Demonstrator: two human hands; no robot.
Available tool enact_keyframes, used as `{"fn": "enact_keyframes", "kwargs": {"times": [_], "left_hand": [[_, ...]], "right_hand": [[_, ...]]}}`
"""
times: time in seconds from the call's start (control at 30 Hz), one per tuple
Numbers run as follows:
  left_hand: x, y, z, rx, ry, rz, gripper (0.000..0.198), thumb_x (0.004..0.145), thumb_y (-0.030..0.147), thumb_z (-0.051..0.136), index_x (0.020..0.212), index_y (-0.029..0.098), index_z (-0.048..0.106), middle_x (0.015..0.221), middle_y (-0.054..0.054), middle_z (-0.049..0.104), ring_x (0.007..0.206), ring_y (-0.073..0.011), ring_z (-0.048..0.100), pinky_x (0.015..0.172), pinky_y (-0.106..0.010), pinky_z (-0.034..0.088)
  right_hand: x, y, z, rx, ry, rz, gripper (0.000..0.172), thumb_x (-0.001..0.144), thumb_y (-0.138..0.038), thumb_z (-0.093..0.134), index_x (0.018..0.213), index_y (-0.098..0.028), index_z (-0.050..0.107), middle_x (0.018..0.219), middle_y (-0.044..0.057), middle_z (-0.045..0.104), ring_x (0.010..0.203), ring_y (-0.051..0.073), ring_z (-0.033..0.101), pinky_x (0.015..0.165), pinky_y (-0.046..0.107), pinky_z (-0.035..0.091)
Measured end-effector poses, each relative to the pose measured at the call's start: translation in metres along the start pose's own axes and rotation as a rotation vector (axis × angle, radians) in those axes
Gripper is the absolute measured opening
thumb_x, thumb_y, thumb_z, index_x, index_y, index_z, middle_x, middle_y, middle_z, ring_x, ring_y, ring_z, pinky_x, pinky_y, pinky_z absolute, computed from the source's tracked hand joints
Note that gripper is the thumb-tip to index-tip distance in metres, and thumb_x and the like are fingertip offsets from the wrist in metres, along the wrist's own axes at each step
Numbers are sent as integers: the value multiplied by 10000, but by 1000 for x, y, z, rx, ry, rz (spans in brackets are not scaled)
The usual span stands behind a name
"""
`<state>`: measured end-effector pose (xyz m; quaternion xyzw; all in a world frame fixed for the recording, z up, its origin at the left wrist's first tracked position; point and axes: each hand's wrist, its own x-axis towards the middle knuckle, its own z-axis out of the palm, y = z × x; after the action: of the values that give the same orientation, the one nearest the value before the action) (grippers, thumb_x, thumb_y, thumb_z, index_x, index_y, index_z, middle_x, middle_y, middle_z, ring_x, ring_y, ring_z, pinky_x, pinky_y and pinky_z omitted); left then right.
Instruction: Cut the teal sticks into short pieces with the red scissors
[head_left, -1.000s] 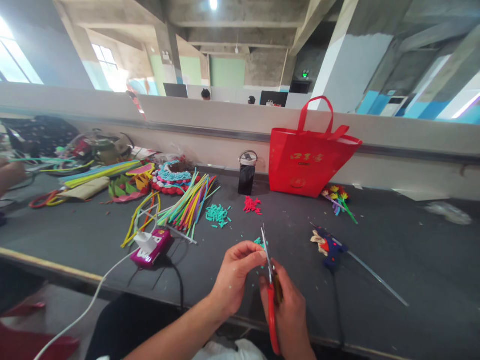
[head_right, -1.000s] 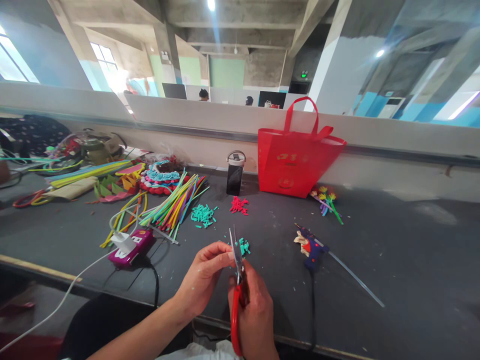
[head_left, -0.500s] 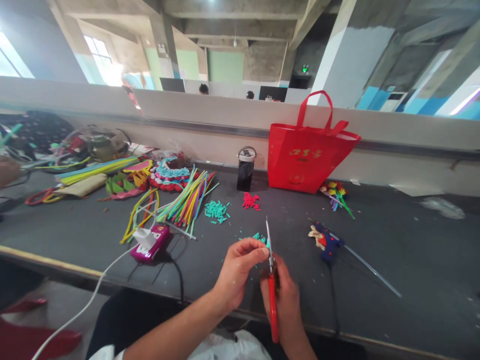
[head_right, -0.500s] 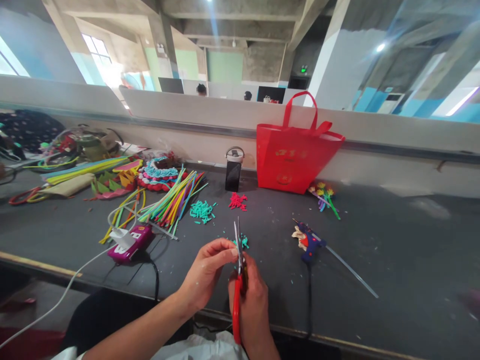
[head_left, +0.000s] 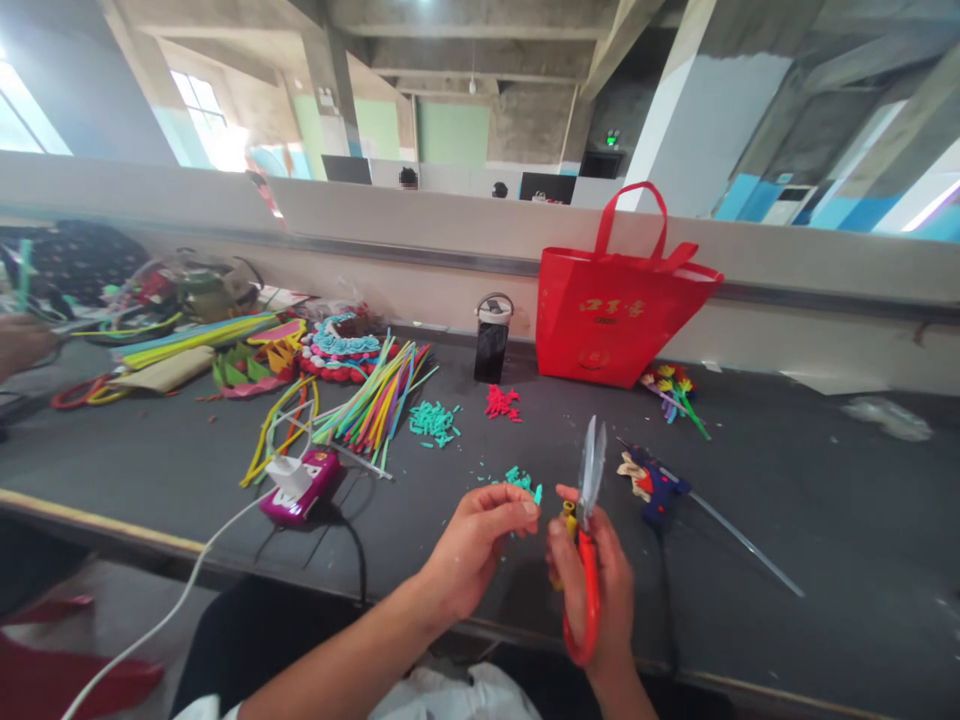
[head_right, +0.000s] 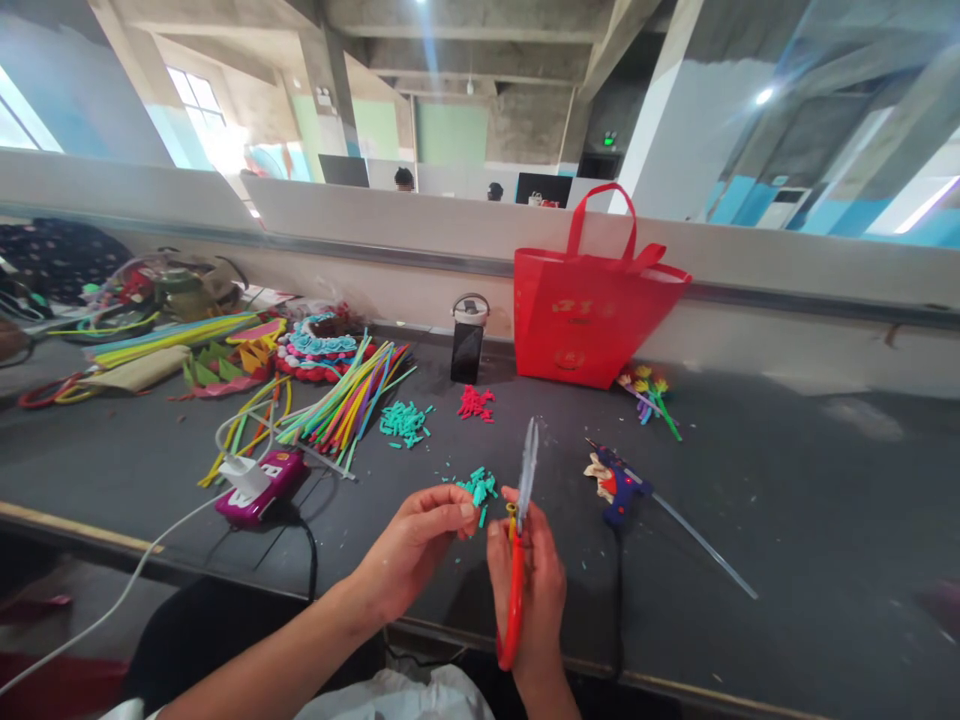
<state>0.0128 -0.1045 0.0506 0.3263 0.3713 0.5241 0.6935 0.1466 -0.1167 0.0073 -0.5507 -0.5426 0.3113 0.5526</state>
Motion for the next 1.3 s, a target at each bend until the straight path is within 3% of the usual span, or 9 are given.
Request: {"fn": "enact_keyframes", "kwargs": {"times": [0.2, 0.33, 0.4, 0.57, 0.7, 0.83, 1.0, 1.17, 1.3], "left_hand": [[1, -3, -5, 8, -48, -132, 45, 648, 171, 678, 636, 128, 679, 610, -12, 568, 614, -113, 473, 638, -245, 343], [0, -7, -7, 58, -83, -120, 44, 651, 171, 665, 633, 131, 663, 632, -16, 564, 614, -116, 467, 642, -251, 355], [-2, -6, -6, 198, -48, -16, 64, 696, 207, 663, 703, 144, 674, 683, -21, 588, 657, -130, 492, 664, -257, 369], [-6, -2, -6, 826, 70, 484, 31, 755, 219, 667, 747, 190, 658, 747, -17, 636, 749, -167, 543, 741, -295, 376], [-5, -4, -6, 1006, 86, 637, 121, 757, 140, 621, 648, 192, 612, 667, -2, 632, 702, -159, 540, 748, -308, 357], [-4, 0, -5, 712, 184, 461, 112, 742, 178, 636, 631, 182, 620, 628, 3, 594, 646, -146, 512, 684, -279, 371], [-5, 11, -3, 105, 208, 237, 129, 746, 271, 707, 720, 157, 652, 699, -2, 609, 680, -127, 504, 688, -238, 395], [-6, 12, 1, -29, 216, 260, 125, 746, 251, 724, 728, 163, 638, 692, 4, 621, 690, -124, 514, 706, -235, 402], [-8, 11, 2, -31, 234, 263, 126, 752, 257, 722, 726, 160, 645, 707, 2, 615, 691, -124, 509, 708, -240, 404]], "right_hand": [[12, -14, -9, 88, -105, 21, 442, 851, -414, 610, 1229, -194, 544, 901, 37, 690, 708, 151, 649, 638, 257, 532], [14, -16, -9, 174, -167, 30, 431, 833, -391, 630, 1203, -192, 536, 822, 9, 664, 636, 134, 626, 575, 236, 528], [14, -17, -8, 130, -134, 34, 420, 826, -393, 633, 1187, -196, 548, 787, -7, 647, 608, 126, 608, 547, 221, 514], [15, -19, -6, 27, -53, 38, 414, 805, -404, 652, 1158, -199, 583, 762, -16, 638, 570, 118, 580, 533, 220, 499], [14, -23, -2, 122, -64, 77, 460, 799, -423, 666, 1184, -191, 567, 753, -14, 648, 535, 117, 575, 488, 215, 485], [11, -24, 4, 113, -74, 53, 461, 836, -453, 613, 1206, -181, 584, 790, 14, 684, 577, 140, 625, 530, 233, 517], [5, 1, 17, -87, -61, -111, 409, 830, -398, 593, 1174, -179, 623, 1077, 95, 717, 879, 225, 710, 737, 303, 577], [-2, 32, 27, -161, -136, -280, 429, 805, -351, 624, 1198, -179, 609, 1082, 92, 730, 897, 231, 728, 745, 297, 596], [-7, 34, 29, -206, -180, -308, 425, 857, -341, 588, 1247, -173, 579, 1132, 97, 716, 945, 215, 723, 758, 271, 594]]}}
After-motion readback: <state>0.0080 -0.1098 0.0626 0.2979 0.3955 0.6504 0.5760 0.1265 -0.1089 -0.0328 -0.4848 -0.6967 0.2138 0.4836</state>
